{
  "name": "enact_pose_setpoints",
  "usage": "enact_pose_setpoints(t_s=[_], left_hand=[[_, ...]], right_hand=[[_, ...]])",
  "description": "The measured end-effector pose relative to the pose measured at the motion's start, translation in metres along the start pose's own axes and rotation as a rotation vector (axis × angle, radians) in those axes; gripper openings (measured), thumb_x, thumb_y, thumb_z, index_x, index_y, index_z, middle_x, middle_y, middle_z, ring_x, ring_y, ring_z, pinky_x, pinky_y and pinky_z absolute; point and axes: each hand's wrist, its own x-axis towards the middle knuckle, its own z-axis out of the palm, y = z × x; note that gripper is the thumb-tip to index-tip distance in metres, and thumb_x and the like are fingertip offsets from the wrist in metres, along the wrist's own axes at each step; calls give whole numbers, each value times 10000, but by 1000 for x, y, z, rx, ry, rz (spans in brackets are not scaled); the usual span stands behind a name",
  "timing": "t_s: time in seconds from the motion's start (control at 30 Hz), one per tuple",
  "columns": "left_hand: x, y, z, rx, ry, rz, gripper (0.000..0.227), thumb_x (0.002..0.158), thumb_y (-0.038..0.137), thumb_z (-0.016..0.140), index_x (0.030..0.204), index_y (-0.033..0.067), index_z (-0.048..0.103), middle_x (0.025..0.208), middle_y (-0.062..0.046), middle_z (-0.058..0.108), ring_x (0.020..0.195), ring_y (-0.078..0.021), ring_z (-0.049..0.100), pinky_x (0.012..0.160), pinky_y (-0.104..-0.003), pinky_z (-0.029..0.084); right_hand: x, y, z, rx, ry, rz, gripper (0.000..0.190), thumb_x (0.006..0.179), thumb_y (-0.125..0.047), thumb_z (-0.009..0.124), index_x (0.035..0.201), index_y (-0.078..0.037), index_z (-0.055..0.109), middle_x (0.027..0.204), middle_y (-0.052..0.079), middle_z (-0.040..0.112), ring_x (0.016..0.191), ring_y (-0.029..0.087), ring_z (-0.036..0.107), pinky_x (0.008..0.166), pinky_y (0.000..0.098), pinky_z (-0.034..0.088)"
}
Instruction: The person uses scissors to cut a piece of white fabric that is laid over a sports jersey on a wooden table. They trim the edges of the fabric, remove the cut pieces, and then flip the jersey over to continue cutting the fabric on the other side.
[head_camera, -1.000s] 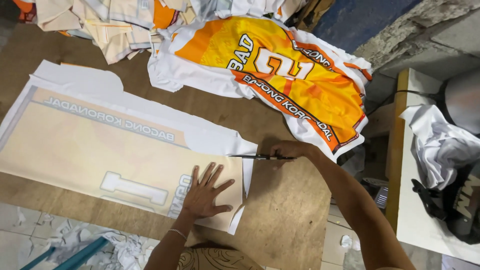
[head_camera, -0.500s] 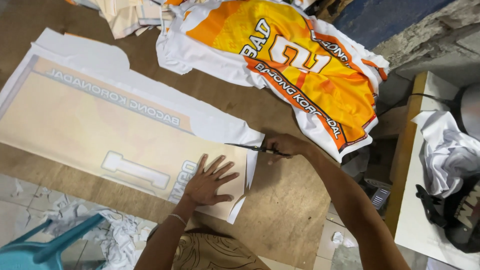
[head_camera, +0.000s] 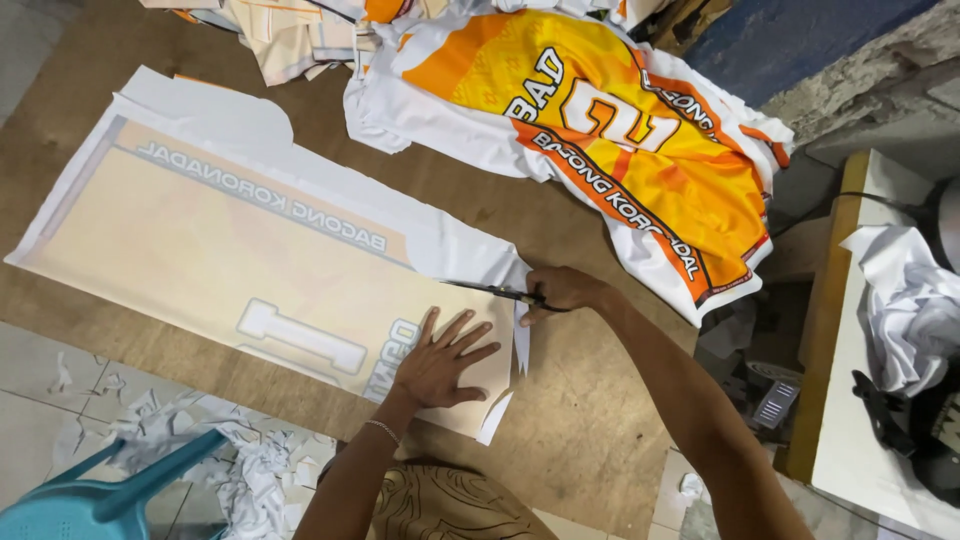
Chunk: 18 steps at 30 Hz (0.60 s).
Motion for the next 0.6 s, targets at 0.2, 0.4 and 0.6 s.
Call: enact_pose_setpoints(t_s=[0.2, 0.4, 0.6], left_hand=[[-2, 6, -17, 2, -170, -55, 849, 878, 808, 402, 1609, 429, 196, 1726, 86, 102, 1594, -247, -28, 1252, -666, -59], [-5, 3, -13, -12, -119, -15, 853, 879, 826, 360, 1609, 411, 212, 1727, 71, 113, 1596, -257, -21, 1250, -668, -46], [-10, -3, 1, -80, 8, 43, 850, 889, 839, 386, 1572, 334, 364, 1693, 8, 247, 1589, -282, 62, 1244, -697, -43]], right_hand=[[27, 6, 22, 26, 37, -49, 799, 517, -672, 966, 1106, -198, 707, 1047, 141, 758, 1074, 352, 714, 946, 437, 550], [13, -28, 31, -25, 90, 17, 764, 533, -703, 929, 1076, -222, 690, 976, 96, 766, 1011, 308, 734, 906, 412, 560], [25, -27, 75, 80, 193, 17, 639, 618, -598, 944, 1079, -224, 705, 922, 104, 757, 974, 303, 745, 882, 409, 569]])
